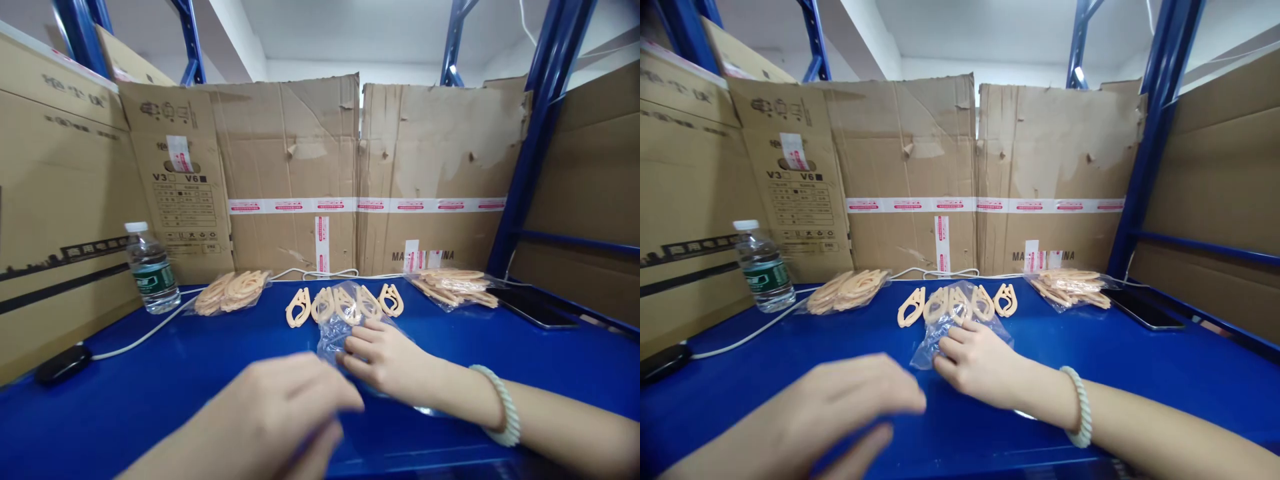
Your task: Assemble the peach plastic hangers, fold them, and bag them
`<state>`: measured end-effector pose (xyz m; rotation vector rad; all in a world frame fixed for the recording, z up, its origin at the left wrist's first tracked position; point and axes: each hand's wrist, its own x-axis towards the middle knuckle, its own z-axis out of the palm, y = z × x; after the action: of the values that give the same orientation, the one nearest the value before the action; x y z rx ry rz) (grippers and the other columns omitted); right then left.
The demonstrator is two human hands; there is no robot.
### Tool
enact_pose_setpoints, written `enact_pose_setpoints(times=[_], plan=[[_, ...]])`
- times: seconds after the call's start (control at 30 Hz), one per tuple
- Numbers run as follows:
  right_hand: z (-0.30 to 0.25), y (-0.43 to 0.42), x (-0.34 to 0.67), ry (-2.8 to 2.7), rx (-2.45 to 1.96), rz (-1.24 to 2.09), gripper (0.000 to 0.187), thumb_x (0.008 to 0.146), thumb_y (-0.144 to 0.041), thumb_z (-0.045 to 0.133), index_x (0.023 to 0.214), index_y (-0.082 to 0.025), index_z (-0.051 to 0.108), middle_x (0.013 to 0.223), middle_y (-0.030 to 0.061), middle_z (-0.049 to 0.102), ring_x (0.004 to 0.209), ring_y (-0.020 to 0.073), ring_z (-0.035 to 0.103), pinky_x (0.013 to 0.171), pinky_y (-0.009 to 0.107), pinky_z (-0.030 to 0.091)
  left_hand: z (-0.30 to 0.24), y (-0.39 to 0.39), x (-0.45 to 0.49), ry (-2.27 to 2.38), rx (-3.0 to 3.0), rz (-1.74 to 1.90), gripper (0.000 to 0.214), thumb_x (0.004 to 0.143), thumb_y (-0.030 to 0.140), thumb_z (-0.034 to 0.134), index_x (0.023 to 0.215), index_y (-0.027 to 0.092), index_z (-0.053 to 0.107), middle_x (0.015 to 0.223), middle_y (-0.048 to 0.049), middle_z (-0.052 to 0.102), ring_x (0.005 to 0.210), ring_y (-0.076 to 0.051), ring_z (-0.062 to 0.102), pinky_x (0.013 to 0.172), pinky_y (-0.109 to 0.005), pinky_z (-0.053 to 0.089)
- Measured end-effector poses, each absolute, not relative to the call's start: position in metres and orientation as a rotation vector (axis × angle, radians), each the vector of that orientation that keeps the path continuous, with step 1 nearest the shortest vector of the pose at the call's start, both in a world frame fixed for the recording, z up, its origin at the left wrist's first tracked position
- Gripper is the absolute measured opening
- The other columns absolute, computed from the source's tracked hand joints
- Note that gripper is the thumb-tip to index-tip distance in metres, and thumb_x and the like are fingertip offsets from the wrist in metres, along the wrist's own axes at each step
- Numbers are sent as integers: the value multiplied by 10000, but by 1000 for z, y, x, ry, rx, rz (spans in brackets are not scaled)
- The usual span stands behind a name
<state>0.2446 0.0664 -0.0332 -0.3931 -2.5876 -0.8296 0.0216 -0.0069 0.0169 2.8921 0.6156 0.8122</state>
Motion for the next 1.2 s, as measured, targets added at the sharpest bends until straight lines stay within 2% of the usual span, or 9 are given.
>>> enact_pose_setpoints(times=[0.1,0.2,0.3,0.47,0.63,0.83,1.0,1.1,1.2], plan=[[-14,66,252,-2566,-397,-405,211,933,-307,495,904,-145,628,770,56,625,725,160,551,647,285,417,24,29,24,989,2850,809,198,915,209,452,1043,227,601,987,-31,677,900,-194,631,808,-309,502],[11,87,263,-2308,-609,-210,256,951,-262,426,865,-142,635,773,65,627,739,156,573,690,292,456,14,66,35,1109,2795,794,177,913,243,458,987,194,611,965,-50,663,916,-221,607,850,-377,477],[10,120,271,-2372,-844,-162,261,937,-278,455,1082,-134,617,1026,128,651,936,202,602,831,367,480,-4,93,51,1003,2799,810,201,888,266,490,1045,193,591,1065,-62,641,1029,-240,575,968,-446,416],[-34,144,276,-2845,-850,-66,478,938,-362,447,1352,-126,475,1414,192,445,1339,284,362,1111,524,234,-34,103,63,808,2831,524,689,744,248,613,1384,157,372,1482,-162,336,1382,-321,270,1113,-513,265],[-40,140,287,-2858,-809,3,634,937,-428,447,1486,-190,239,1534,151,251,1421,273,189,1136,537,164,-41,77,52,944,2757,80,659,896,409,452,1470,142,265,1533,-204,172,1407,-386,121,1092,-618,206],[-22,186,333,-2631,-1030,-213,533,869,-53,399,1397,-125,407,1422,180,434,1332,224,377,1084,449,324,-15,52,37,969,2745,315,605,862,357,551,1420,226,359,1510,-128,309,1388,-326,268,1095,-539,298],[-17,204,358,-2833,-1376,-374,537,697,33,548,1196,-154,610,1347,166,513,1294,291,415,1039,413,349,-7,63,36,778,2639,582,250,919,155,408,991,214,639,1115,-32,651,1066,-175,583,967,-350,448],[-10,186,356,-2863,-1480,-418,375,695,21,542,1020,-125,661,1069,152,655,1027,254,601,838,326,458,-20,67,36,766,2688,658,286,896,89,388,907,203,650,1068,-40,641,1022,-175,583,932,-351,453],[-5,160,359,-2886,-1603,-403,294,694,-20,554,943,-133,664,845,102,684,741,213,641,615,277,451,-34,59,35,774,2801,639,281,835,60,448,987,219,622,1218,-59,564,1117,-221,518,958,-401,435]])
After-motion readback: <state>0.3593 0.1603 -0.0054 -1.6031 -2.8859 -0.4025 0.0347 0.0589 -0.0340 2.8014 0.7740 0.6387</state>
